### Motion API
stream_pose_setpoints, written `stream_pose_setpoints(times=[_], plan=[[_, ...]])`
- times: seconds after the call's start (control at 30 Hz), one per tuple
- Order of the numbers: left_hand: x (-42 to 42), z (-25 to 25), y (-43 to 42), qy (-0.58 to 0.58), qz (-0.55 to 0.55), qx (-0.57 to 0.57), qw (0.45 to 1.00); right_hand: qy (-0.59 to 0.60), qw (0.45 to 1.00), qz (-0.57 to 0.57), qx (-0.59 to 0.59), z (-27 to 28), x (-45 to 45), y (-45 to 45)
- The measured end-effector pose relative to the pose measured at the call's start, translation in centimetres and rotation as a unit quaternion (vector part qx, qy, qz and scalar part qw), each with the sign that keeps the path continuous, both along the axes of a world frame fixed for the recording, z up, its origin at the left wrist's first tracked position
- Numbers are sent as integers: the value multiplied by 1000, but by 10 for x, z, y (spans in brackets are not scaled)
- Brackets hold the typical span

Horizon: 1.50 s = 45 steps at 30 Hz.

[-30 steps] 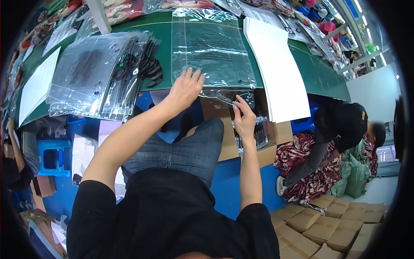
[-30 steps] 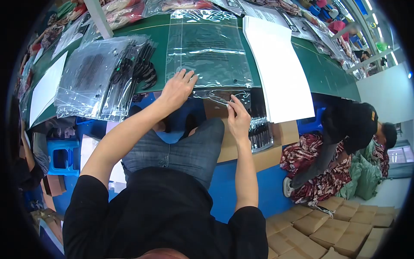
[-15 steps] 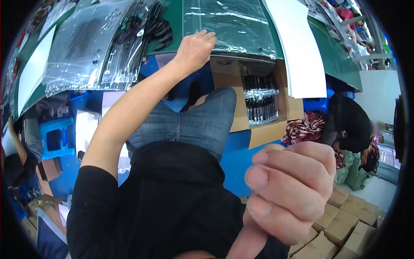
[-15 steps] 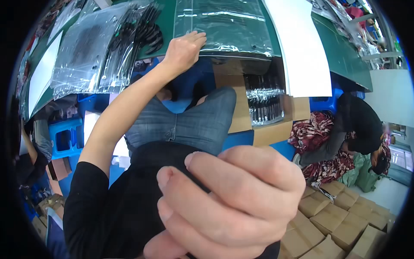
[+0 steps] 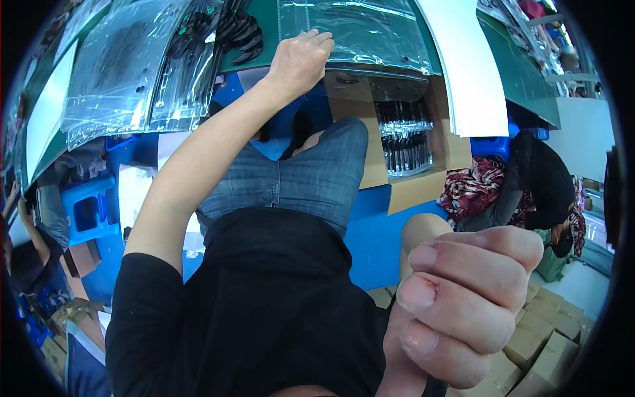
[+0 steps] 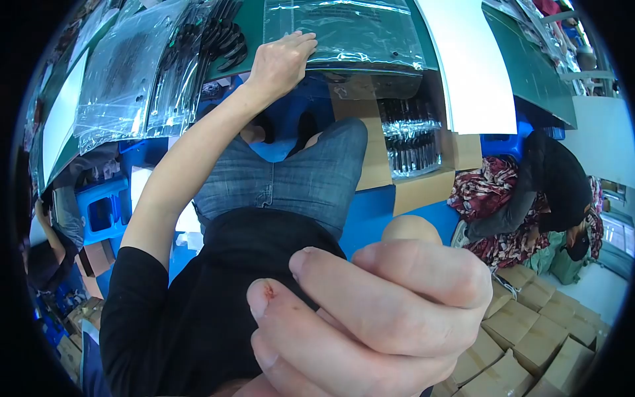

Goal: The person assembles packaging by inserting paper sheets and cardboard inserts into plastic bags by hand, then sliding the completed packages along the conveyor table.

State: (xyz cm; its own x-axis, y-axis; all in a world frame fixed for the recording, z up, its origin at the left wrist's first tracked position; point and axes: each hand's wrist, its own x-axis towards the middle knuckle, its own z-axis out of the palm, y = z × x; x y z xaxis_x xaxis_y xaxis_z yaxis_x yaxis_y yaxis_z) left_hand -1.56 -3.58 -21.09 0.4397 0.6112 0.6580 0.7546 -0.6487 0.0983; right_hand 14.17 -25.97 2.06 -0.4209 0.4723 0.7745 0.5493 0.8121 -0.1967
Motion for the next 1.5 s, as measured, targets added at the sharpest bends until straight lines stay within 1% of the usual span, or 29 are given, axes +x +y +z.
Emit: stream_pose_setpoints(times=[0.07,0.13,0.2,0.27,0.37,0.47,0.67,0.73,0.8,0.87,0.93,1.07,1.17,1.33,1.4,1.47,1.5], plan=[[1,1,0,1,0,0,1000,-9,998,19,-52,3,6,-3],[1,2,-1,-1,-3,1,1000,-10,997,28,-78,1,7,-2],[0,2,0,1,-1,3,1000,2,1000,12,-26,-7,6,4],[1,2,0,-1,-1,-1,1000,12,1000,5,-1,-8,6,4],[0,2,1,1,-1,0,1000,-12,997,18,-76,5,12,-9],[0,2,-1,6,-1,2,1000,-15,995,-4,-96,7,13,-12],[-1,2,0,0,-1,3,1000,-6,997,-8,-78,-1,12,-1],[2,2,0,-3,-3,4,1000,34,999,-5,-16,-13,7,0],[2,3,0,-5,-3,4,1000,56,998,-3,15,-14,8,-1],[0,3,-1,-5,-3,3,1000,34,999,-4,-33,-6,15,-7],[1,3,-2,-4,-2,3,1000,21,998,-7,-57,-5,16,-7],[0,4,-1,-3,0,1,1000,65,997,-36,16,-17,7,4],[2,3,-3,-11,-3,-1,1000,86,996,3,29,-19,8,2],[1,3,-4,-19,-5,-9,1000,80,996,29,24,-15,15,5],[2,4,-3,-16,-5,-12,1000,50,997,58,-1,-10,26,13],[1,4,-3,-26,-17,9,999,37,996,73,-19,-16,28,26],[-1,4,-4,-31,-21,20,999,67,997,45,-12,-25,29,40]])
